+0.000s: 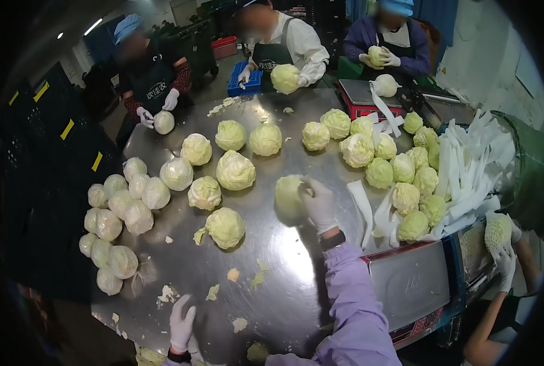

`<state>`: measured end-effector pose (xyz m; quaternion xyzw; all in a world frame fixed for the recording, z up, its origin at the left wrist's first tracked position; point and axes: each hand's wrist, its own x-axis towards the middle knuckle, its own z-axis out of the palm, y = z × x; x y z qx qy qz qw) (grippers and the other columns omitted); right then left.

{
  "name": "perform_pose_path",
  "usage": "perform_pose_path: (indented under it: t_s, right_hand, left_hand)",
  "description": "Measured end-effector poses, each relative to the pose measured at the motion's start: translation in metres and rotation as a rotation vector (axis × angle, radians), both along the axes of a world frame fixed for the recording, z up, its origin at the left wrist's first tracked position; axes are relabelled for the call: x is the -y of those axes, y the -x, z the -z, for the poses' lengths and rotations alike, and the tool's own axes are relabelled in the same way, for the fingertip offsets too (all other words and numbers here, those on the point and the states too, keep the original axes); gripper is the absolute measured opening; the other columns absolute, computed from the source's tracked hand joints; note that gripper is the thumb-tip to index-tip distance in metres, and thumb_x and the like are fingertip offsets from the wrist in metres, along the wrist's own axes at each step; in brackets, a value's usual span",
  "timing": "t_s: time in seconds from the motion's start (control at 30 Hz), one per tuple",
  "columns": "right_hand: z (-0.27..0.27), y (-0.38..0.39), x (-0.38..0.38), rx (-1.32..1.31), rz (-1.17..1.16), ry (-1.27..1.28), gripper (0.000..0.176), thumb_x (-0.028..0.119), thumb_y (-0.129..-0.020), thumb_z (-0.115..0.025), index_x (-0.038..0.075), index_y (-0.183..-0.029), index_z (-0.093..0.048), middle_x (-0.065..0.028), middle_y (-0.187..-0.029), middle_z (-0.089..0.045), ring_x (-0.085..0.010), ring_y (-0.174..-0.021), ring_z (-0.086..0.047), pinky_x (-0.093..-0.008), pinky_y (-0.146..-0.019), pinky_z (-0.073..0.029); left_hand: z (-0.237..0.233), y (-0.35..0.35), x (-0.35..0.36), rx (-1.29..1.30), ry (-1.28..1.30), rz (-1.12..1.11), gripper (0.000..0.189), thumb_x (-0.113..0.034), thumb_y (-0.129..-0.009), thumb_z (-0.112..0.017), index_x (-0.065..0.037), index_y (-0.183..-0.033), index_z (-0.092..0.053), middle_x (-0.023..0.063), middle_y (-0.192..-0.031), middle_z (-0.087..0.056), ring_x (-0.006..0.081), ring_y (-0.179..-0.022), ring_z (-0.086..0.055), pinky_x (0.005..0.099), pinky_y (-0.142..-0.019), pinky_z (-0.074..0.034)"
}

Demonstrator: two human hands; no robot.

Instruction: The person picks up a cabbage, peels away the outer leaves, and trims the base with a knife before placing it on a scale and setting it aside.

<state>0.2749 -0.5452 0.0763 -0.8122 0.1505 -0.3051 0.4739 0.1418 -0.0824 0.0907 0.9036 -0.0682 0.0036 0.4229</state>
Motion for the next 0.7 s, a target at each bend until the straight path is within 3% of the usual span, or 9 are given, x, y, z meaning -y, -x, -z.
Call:
perform_pose_path:
  t_s: [0.03, 0.2, 0.27, 0.33, 0.37, 0.47, 0.57, 0.67, 0.7]
  right_hand:
    - [-0.002, 0.01, 0.004, -0.045, 0.07, -0.288, 0.04, 0.017, -0.082, -0.067, 0.007, -0.12, -0.062, -0.0117, -0.102, -0.069, -0.0206, -0.092, -0.065, -0.0296, -0.077, -0.05]
    - [0.013, 0.023, -0.002, -0.313, -0.05, -0.363, 0.054, 0.019, -0.086, -0.066, 0.004, -0.135, -0.048, -0.0138, -0.122, -0.059, -0.0213, -0.106, -0.058, -0.0306, -0.078, -0.05]
    - [0.007, 0.036, -0.023, -0.485, -0.508, -0.426, 0.057, 0.024, -0.086, -0.067, 0.004, -0.136, -0.047, -0.0097, -0.118, -0.06, -0.0149, -0.095, -0.061, -0.0236, -0.074, -0.049]
    - [0.023, 0.048, -0.047, -0.693, -0.72, -0.837, 0.056, 0.024, -0.088, -0.065, 0.01, -0.139, -0.044, -0.0051, -0.124, -0.054, -0.0167, -0.109, -0.052, -0.0305, -0.08, -0.05]
    - [0.039, 0.057, -0.067, -0.749, -0.748, -1.059, 0.052, 0.023, -0.09, -0.062, 0.011, -0.138, -0.045, -0.0035, -0.122, -0.055, -0.0141, -0.103, -0.053, -0.0282, -0.076, -0.049]
    - [0.027, 0.084, -0.112, -0.638, -0.752, -0.839, 0.051, 0.028, -0.093, -0.056, 0.007, -0.138, -0.043, -0.0048, -0.112, -0.059, -0.0119, -0.088, -0.057, -0.0236, -0.067, -0.047]
    - [0.075, 0.121, -0.122, -0.521, -0.953, -1.28, 0.057, 0.041, -0.099, -0.043, 0.006, -0.143, -0.034, -0.0039, -0.105, -0.061, -0.0076, -0.064, -0.054, -0.0222, -0.058, -0.046]
    - [0.056, 0.159, -0.2, -0.526, -0.37, -1.768, 0.06, 0.039, -0.1, -0.042, 0.007, -0.148, -0.024, -0.0037, -0.107, -0.061, -0.0069, -0.065, -0.054, -0.0229, -0.057, -0.044]
    - [0.062, 0.174, -0.214, -0.538, -0.377, -1.769, 0.06, 0.039, -0.1, -0.042, 0.007, -0.148, -0.024, -0.0037, -0.107, -0.061, -0.0069, -0.065, -0.054, -0.0229, -0.057, -0.044]
  left_hand:
    - [-0.009, -0.009, 0.025, -0.06, 0.076, 0.046, 0.039, -0.009, -0.082, -0.067, -0.001, -0.12, -0.058, 0.0155, -0.122, -0.059, 0.0284, -0.115, -0.055, 0.0354, -0.099, -0.042]
    - [-0.006, -0.035, 0.115, -0.492, 0.669, 0.237, 0.062, -0.01, -0.094, -0.056, -0.005, -0.147, -0.023, 0.0143, -0.146, -0.034, 0.0229, -0.132, -0.038, 0.0326, -0.106, -0.034]
    - [0.011, -0.038, 0.136, -0.589, 0.689, 0.203, 0.068, -0.012, -0.094, -0.057, -0.006, -0.149, -0.017, 0.0138, -0.149, -0.03, 0.0229, -0.133, -0.036, 0.0328, -0.106, -0.034]
    - [0.032, -0.035, 0.144, -0.647, 0.787, 0.269, 0.07, -0.011, -0.094, -0.056, -0.006, -0.149, -0.014, 0.0132, -0.146, -0.033, 0.0214, -0.128, -0.041, 0.0326, -0.104, -0.036]
    - [0.039, -0.033, 0.145, -0.659, 0.797, 0.227, 0.07, -0.011, -0.094, -0.056, -0.006, -0.149, -0.014, 0.0132, -0.146, -0.033, 0.0214, -0.128, -0.041, 0.0326, -0.104, -0.036]
    - [0.035, -0.019, 0.131, -0.678, 0.946, 0.063, 0.076, -0.009, -0.092, -0.058, -0.005, -0.15, -0.009, 0.0121, -0.144, -0.035, 0.0205, -0.126, -0.042, 0.0326, -0.103, -0.038]
    - [0.037, -0.006, 0.073, -0.558, 0.576, 0.296, 0.098, -0.009, -0.083, -0.069, -0.006, -0.151, 0.003, 0.0107, -0.146, -0.03, 0.0206, -0.131, -0.037, 0.0346, -0.106, -0.035]
    - [0.012, 0.025, 0.046, -0.371, 0.618, 0.257, 0.107, -0.017, -0.079, -0.075, -0.006, -0.15, 0.004, 0.0111, -0.148, -0.026, 0.0223, -0.135, -0.031, 0.0381, -0.11, -0.03]
    - [0.02, 0.037, 0.045, -0.469, 0.923, 0.282, 0.114, -0.023, -0.072, -0.082, -0.006, -0.15, 0.0, 0.012, -0.148, -0.024, 0.0234, -0.138, -0.025, 0.0406, -0.113, -0.025]
